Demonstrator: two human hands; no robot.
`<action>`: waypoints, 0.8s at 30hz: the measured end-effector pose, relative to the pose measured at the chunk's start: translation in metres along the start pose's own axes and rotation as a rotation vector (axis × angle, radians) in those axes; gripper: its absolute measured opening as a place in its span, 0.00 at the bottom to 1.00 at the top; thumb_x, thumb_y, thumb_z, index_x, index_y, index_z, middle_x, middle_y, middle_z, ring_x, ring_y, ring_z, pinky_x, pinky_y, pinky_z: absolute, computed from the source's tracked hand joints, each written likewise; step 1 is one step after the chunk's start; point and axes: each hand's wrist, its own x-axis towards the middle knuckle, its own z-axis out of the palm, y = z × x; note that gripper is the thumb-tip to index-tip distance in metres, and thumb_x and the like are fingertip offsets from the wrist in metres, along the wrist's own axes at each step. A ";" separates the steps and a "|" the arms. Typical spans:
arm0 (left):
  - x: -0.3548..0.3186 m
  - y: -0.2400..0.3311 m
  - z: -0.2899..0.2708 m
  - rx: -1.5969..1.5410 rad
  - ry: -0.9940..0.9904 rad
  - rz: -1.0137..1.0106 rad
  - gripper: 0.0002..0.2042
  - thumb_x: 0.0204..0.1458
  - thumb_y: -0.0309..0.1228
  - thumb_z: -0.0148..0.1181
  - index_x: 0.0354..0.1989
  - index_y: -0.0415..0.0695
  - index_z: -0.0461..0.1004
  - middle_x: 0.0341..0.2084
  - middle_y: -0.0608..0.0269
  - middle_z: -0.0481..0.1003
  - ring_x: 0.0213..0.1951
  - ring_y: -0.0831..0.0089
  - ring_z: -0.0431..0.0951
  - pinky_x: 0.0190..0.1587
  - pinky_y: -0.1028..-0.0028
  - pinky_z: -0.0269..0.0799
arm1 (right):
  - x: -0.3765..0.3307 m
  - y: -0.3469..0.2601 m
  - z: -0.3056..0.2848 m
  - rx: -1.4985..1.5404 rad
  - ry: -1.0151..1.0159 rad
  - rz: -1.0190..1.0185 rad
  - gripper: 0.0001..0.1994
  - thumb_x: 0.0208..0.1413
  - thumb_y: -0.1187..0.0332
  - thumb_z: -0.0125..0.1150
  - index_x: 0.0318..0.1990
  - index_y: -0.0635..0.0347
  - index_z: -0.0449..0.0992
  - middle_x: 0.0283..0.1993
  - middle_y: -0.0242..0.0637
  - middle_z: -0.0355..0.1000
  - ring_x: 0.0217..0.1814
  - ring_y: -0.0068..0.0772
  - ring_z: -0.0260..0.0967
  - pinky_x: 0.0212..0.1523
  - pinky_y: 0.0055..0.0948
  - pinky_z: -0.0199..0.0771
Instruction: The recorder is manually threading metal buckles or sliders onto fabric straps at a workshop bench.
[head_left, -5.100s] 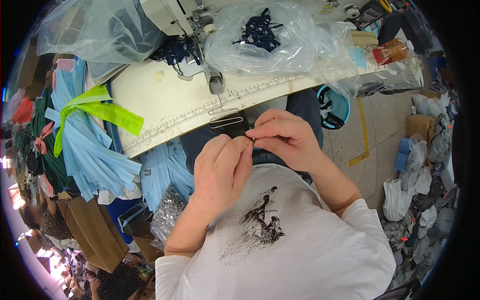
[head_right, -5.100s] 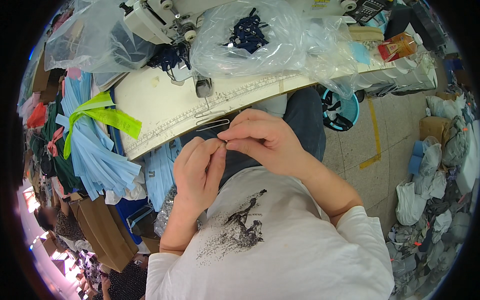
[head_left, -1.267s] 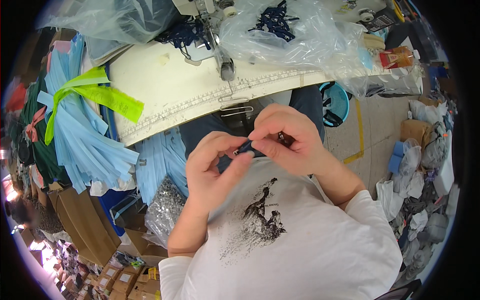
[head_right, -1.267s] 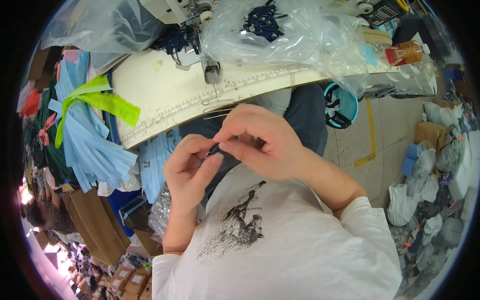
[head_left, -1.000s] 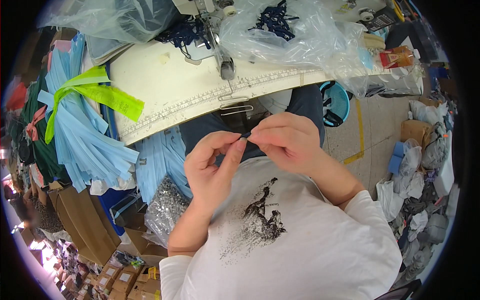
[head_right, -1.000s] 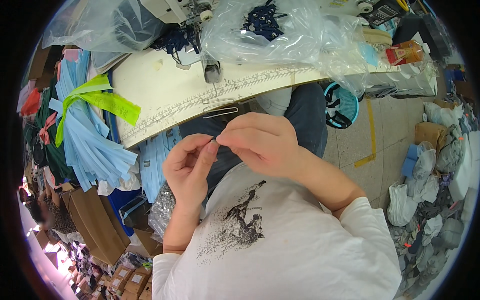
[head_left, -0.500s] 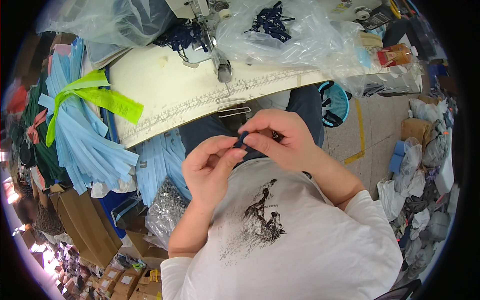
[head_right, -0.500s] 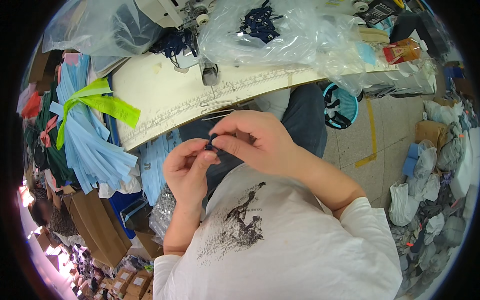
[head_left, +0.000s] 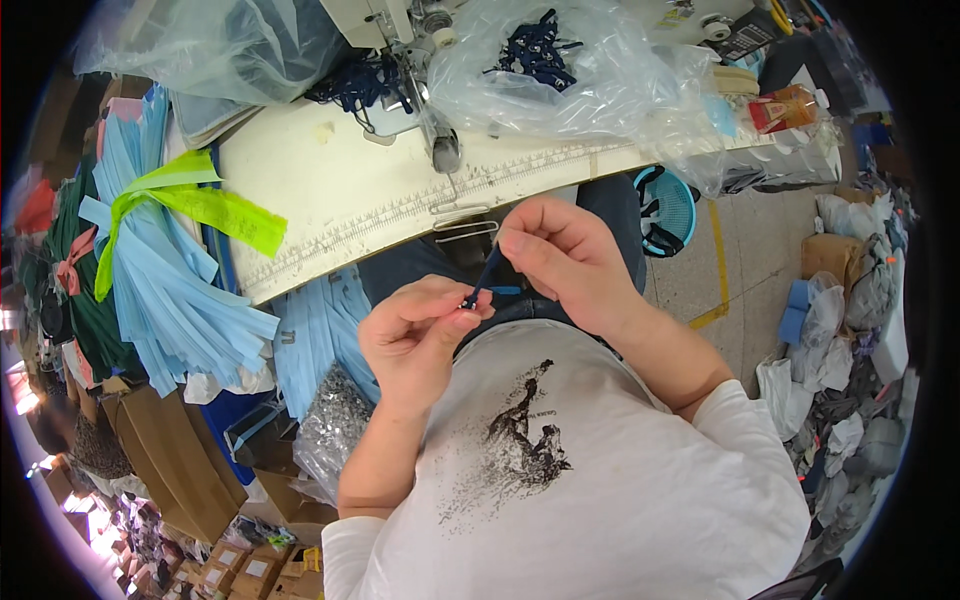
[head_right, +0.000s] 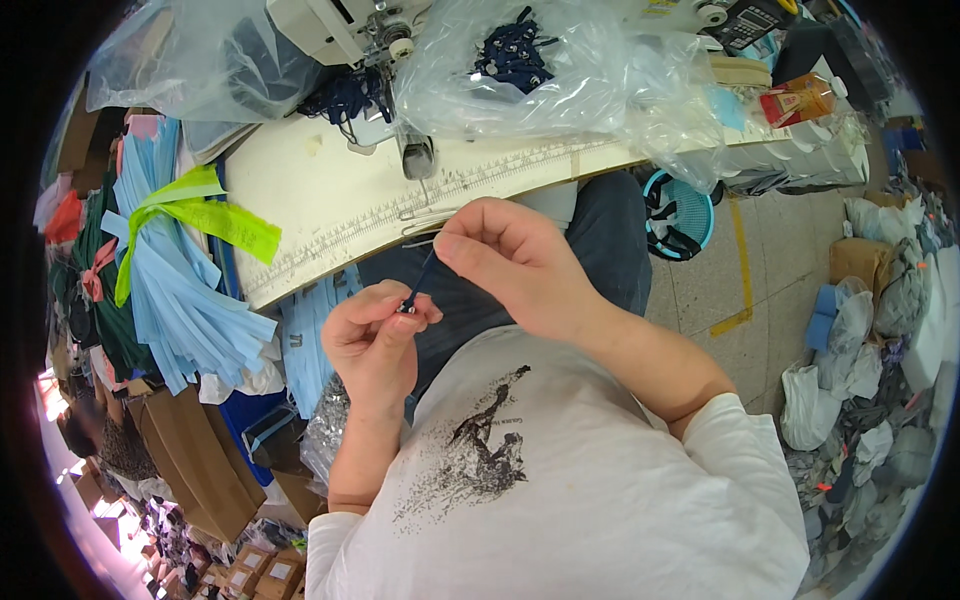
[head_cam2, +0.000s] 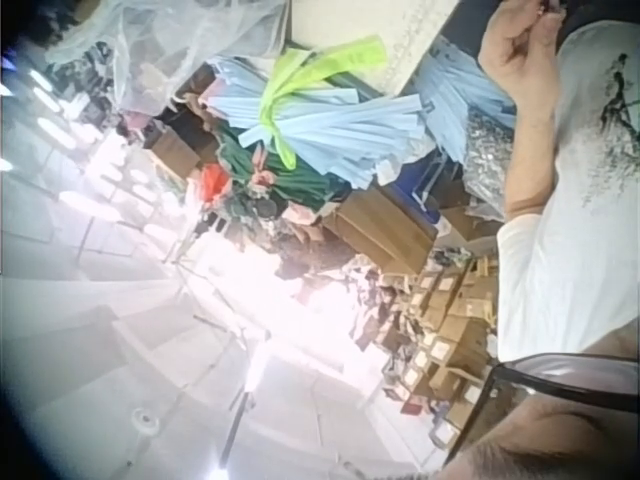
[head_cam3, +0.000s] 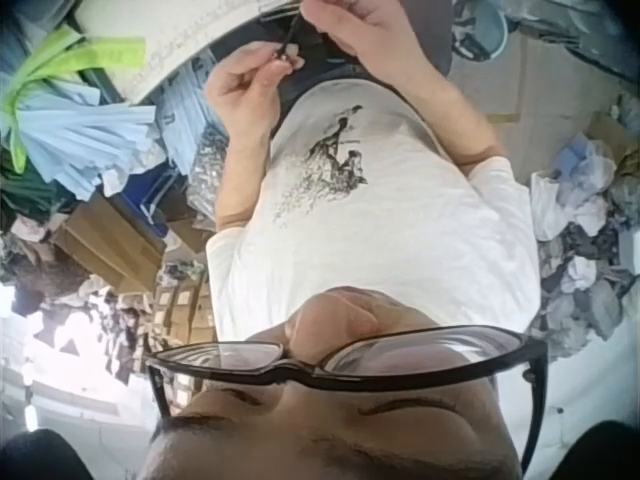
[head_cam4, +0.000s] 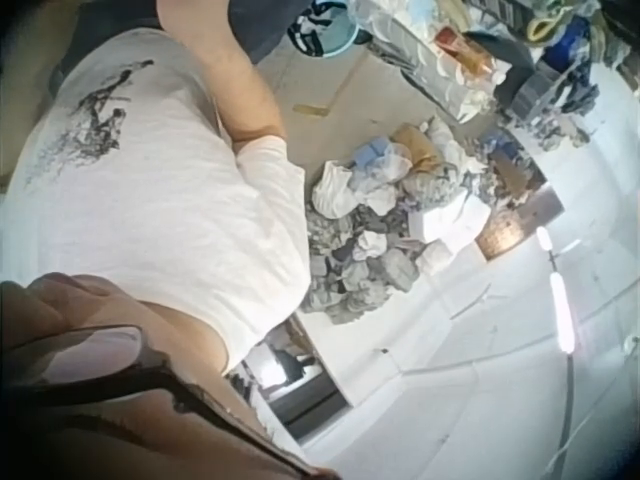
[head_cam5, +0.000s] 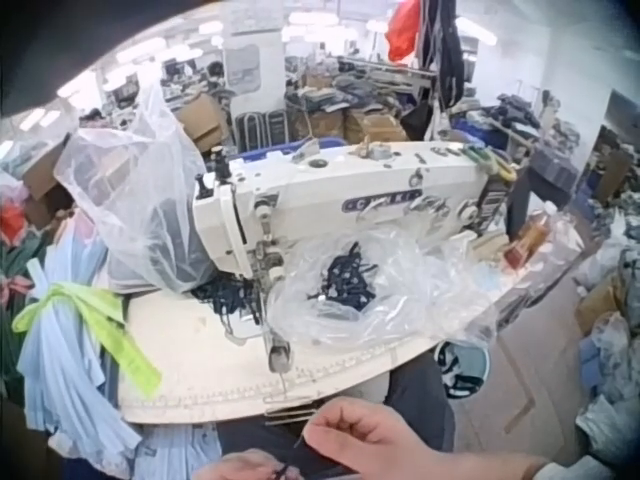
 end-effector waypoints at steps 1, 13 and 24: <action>0.000 0.001 0.001 -0.057 0.012 -0.045 0.09 0.48 0.10 0.58 0.38 0.32 0.74 0.35 0.50 0.77 0.37 0.65 0.80 0.42 0.70 0.79 | -0.001 -0.001 0.000 0.035 -0.027 0.027 0.05 0.62 0.71 0.55 0.39 0.63 0.71 0.33 0.23 0.68 0.34 0.09 0.63 0.33 0.12 0.64; 0.007 0.000 -0.001 -0.089 -0.064 -0.082 0.09 0.49 0.13 0.59 0.40 0.35 0.75 0.34 0.50 0.76 0.35 0.65 0.79 0.40 0.70 0.78 | 0.001 -0.015 0.008 -0.061 -0.038 -0.045 0.05 0.63 0.70 0.54 0.40 0.63 0.70 0.33 0.22 0.66 0.32 0.08 0.61 0.30 0.12 0.62; 0.012 0.004 0.002 0.082 0.016 -0.082 0.11 0.54 0.18 0.57 0.46 0.35 0.73 0.36 0.47 0.78 0.31 0.70 0.79 0.39 0.75 0.77 | 0.023 -0.042 -0.002 -0.216 0.108 -0.248 0.07 0.62 0.69 0.56 0.42 0.62 0.72 0.38 0.24 0.69 0.40 0.12 0.63 0.41 0.15 0.66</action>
